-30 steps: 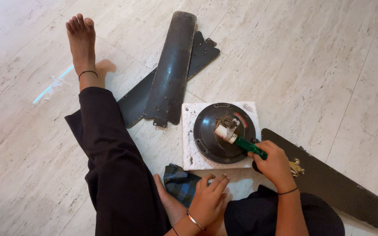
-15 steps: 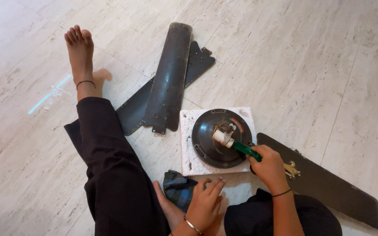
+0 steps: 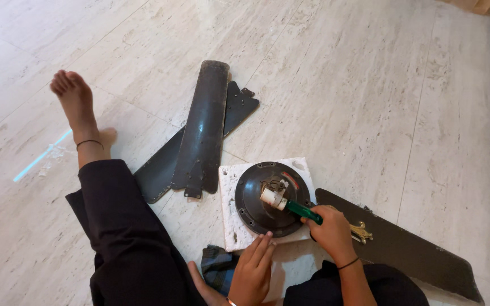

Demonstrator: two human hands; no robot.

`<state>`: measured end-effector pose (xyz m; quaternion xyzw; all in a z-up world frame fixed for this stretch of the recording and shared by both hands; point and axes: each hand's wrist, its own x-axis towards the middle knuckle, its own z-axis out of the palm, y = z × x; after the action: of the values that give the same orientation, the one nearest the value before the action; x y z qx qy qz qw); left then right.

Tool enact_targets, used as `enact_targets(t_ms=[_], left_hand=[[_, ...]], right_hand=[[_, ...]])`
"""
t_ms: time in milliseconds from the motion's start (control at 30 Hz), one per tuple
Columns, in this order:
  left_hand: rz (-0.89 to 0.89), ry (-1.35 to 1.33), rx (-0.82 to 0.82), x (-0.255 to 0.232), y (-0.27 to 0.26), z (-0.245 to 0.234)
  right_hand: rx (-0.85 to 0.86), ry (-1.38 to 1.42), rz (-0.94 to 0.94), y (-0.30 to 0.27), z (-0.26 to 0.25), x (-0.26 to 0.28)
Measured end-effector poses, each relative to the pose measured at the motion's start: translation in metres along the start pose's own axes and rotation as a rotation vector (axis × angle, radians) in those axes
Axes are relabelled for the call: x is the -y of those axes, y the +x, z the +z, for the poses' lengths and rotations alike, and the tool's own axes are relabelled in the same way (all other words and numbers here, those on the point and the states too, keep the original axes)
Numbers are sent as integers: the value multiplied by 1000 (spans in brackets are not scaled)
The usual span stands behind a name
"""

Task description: The person sits on the floor and uses a screwdriver to adjust the internal components of a ceiling fan motor. They repeatedly tighten or loosen screws on the motor housing while fan blades lie nearby.

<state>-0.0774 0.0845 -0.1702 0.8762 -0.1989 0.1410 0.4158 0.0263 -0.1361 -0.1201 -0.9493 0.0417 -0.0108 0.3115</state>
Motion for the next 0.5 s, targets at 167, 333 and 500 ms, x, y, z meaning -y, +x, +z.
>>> enact_targets(t_ms=[167, 333, 500], left_hand=[[-8, 38, 33, 4, 3, -2], [-17, 47, 60, 8, 1, 1], [6, 67, 38, 8, -1, 3]], right_hand=[[-20, -44, 17, 0, 6, 3], [11, -88, 54, 0, 7, 5], [28, -107, 14, -3, 7, 1]])
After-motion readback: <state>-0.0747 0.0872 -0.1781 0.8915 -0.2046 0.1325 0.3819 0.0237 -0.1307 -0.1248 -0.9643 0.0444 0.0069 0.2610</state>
